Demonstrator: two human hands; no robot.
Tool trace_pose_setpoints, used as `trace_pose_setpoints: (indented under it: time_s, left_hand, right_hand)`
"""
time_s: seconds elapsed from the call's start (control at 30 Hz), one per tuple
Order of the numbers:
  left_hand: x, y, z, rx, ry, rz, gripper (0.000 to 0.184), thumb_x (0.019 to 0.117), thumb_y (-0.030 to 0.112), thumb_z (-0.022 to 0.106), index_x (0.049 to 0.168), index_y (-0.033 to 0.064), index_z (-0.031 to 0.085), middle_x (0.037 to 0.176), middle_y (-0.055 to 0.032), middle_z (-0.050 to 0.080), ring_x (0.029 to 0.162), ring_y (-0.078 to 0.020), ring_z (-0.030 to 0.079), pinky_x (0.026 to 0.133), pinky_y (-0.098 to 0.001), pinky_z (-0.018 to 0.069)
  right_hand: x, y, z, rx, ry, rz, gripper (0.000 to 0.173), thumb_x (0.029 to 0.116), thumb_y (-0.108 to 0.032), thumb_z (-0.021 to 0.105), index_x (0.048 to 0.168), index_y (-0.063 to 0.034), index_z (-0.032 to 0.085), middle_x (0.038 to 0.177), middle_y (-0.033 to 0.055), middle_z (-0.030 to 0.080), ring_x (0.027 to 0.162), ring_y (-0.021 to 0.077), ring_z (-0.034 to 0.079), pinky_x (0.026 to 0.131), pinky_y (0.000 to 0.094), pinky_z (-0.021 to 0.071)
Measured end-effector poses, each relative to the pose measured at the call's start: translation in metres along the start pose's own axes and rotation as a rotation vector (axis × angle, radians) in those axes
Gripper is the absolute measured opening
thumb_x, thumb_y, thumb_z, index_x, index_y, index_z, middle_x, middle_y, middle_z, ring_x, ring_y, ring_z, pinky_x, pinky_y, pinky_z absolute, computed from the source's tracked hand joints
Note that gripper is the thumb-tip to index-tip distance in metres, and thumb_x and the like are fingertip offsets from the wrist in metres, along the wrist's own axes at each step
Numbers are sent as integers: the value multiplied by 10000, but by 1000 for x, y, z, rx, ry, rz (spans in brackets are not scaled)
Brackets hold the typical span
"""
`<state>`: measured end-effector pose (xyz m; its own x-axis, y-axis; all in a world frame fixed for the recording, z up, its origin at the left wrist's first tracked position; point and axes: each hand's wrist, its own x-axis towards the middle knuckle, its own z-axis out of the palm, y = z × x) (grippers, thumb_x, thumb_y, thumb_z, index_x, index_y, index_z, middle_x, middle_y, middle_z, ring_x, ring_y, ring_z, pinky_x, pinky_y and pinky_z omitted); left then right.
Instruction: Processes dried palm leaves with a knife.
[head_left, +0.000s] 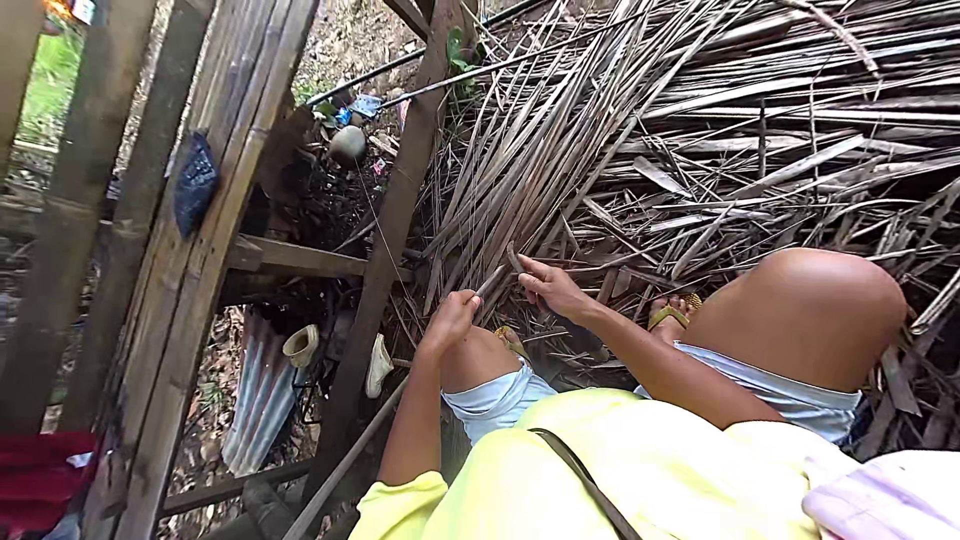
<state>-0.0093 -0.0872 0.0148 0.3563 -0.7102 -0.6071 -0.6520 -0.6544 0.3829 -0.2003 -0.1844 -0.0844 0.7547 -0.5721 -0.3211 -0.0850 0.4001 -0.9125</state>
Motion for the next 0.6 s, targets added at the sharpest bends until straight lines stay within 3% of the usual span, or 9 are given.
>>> trace_pose_setpoints:
  time_s: [0.1,0.23,0.37,0.5,0.57,0.6]
  left_hand:
    - [-6,4,6,-90,-19,-3,300,1127,208,429,1121,50,685,718,-36,498,610,-143,448,621,-333,428]
    - [-16,5,8,-112,-27,10,305,1125,193,421,1105,43,686,673,-12,445,591,-135,427,608,-329,407]
    - [-32,6,1,-136,-70,20,271,1112,145,438,1082,22,678,699,13,452,589,-83,410,594,-262,382]
    - [-48,-6,-12,-176,-65,14,259,1101,122,454,1090,28,694,683,43,447,565,-49,392,560,-227,360]
    - [-49,-6,-15,-73,2,-17,253,1101,156,481,1150,59,709,780,-9,557,670,-97,489,661,-292,429]
    - [-46,-4,-14,1,38,-45,267,1102,188,498,1214,82,715,907,-71,664,803,-164,594,778,-378,491]
  right_hand:
    - [-3,2,-3,-39,36,3,498,1106,-287,472,1594,-222,395,722,76,546,521,137,441,486,286,403]
    - [-2,-2,-9,-71,104,-1,485,1106,-254,472,1583,-178,420,709,73,534,515,148,421,501,318,405]
    - [13,0,-38,178,228,28,494,1106,-224,473,1584,-129,396,670,19,516,461,106,431,431,264,398]
    - [17,-4,-83,336,490,16,485,1116,-250,444,1587,-160,370,695,3,504,466,100,452,423,258,424]
    - [13,-13,-88,334,554,-7,479,1127,-260,407,1592,-165,343,712,6,505,473,103,468,424,254,436]
    - [9,-18,-82,302,521,-23,486,1127,-254,403,1598,-156,336,710,14,527,476,108,480,426,257,438]
